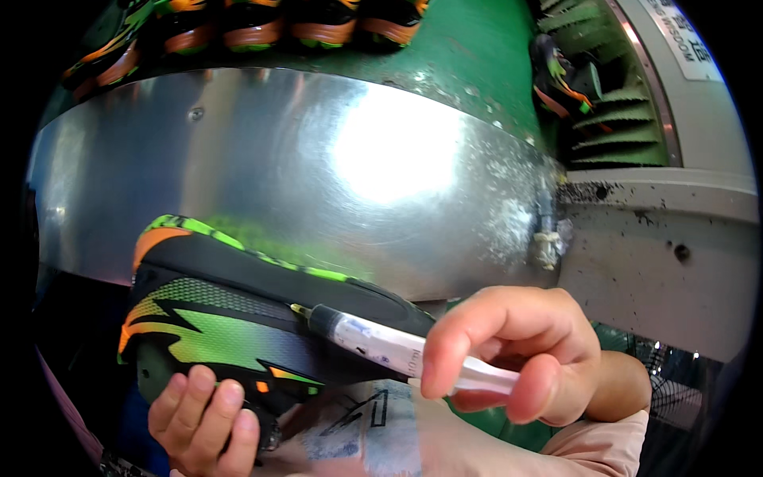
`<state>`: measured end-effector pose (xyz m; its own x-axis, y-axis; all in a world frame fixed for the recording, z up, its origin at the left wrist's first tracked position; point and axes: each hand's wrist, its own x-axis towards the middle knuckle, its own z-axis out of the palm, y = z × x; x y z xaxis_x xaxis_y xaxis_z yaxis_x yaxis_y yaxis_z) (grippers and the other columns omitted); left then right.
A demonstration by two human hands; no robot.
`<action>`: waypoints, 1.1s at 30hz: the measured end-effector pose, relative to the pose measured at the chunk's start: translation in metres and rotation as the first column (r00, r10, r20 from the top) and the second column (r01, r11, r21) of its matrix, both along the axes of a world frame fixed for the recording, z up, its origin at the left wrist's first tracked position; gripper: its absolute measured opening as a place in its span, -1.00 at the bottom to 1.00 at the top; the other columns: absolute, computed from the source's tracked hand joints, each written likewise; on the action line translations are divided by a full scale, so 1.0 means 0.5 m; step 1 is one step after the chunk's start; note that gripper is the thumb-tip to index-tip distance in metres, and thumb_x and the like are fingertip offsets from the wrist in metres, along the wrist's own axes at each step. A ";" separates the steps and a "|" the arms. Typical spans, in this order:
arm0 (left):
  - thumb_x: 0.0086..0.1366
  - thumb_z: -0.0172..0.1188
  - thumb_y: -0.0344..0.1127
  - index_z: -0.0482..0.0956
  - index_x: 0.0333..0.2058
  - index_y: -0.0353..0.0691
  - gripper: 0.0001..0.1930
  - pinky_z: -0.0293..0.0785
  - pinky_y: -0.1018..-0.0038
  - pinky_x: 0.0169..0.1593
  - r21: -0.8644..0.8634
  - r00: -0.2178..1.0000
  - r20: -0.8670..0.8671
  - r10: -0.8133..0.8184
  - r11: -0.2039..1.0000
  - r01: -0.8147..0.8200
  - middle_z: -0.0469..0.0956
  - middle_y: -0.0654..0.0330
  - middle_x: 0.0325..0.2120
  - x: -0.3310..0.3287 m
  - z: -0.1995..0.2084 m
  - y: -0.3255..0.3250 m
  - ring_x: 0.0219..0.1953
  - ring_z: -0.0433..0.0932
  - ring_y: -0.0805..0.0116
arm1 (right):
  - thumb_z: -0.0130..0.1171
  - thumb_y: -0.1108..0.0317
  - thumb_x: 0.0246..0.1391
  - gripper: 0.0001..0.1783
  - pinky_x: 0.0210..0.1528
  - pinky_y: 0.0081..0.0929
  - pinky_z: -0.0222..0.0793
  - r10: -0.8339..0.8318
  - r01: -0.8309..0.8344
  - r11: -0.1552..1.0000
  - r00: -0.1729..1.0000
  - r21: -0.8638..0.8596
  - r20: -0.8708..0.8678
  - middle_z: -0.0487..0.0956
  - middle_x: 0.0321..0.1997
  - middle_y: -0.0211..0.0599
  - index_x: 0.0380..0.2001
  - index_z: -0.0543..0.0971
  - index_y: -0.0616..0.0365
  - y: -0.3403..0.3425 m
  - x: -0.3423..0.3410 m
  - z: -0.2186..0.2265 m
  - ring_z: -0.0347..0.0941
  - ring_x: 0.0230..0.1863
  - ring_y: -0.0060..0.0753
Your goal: The person uses a syringe to apply adhesive to the seams and edges of several shoes, then places each finished shoe onto a moving conveyor belt.
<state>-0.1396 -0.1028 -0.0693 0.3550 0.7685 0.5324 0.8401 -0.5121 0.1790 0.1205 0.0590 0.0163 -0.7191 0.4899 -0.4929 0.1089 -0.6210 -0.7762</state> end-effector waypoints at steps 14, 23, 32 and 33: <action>0.26 0.08 -0.48 0.47 -0.21 -0.33 -0.87 0.56 0.18 -0.06 -0.227 1.000 0.005 0.014 0.974 -0.013 0.62 -0.09 -0.23 0.032 0.069 0.047 -0.17 0.64 -0.05 | 0.14 -0.06 0.14 -0.36 -0.58 -0.74 0.17 -0.082 0.063 0.955 0.995 0.289 0.056 0.58 -0.43 -0.21 -0.17 0.48 0.48 -0.048 0.120 0.040 0.32 -0.62 -0.72; 0.24 0.13 -0.18 0.30 0.01 -0.18 -0.58 0.41 0.15 0.09 -0.262 0.927 -0.315 0.204 0.920 -0.291 0.54 -0.08 -0.09 0.045 0.114 0.122 -0.04 0.55 -0.09 | 0.02 -0.25 0.08 -0.26 -0.52 -0.75 0.11 -0.285 0.291 0.952 0.956 0.099 -0.070 0.49 -0.39 -0.29 -0.12 0.41 0.35 -0.053 0.214 -0.059 0.21 -0.57 -0.77; -0.14 0.50 -0.08 0.31 -0.03 -0.25 -0.25 0.30 0.21 -0.02 -0.497 0.860 -0.439 -0.260 0.868 0.008 0.56 -0.06 -0.11 0.016 0.154 0.311 -0.16 0.49 0.04 | -0.11 -0.28 0.18 -0.21 -0.55 -0.74 -0.09 -0.401 0.397 0.916 0.893 -0.063 -0.204 0.31 -0.58 -0.48 0.01 0.31 0.36 -0.022 0.243 -0.189 0.04 -0.60 -0.78; -0.21 0.53 -0.05 0.31 -0.05 -0.24 -0.22 0.28 0.22 -0.04 -0.479 0.873 -0.432 -0.227 0.878 -0.008 0.57 -0.04 -0.13 0.031 0.154 0.309 -0.22 0.45 0.06 | -0.11 -0.27 0.18 -0.21 -0.55 -0.74 -0.09 -0.407 0.399 0.914 0.890 -0.078 -0.208 0.30 -0.59 -0.49 0.02 0.30 0.36 -0.020 0.249 -0.195 0.04 -0.60 -0.78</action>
<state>-0.1241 0.0517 0.0078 0.5630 0.8185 -0.1145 0.8250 -0.5648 0.0196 0.2448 0.0487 -0.0811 -0.5534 0.7468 -0.3688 -0.3232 -0.6006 -0.7313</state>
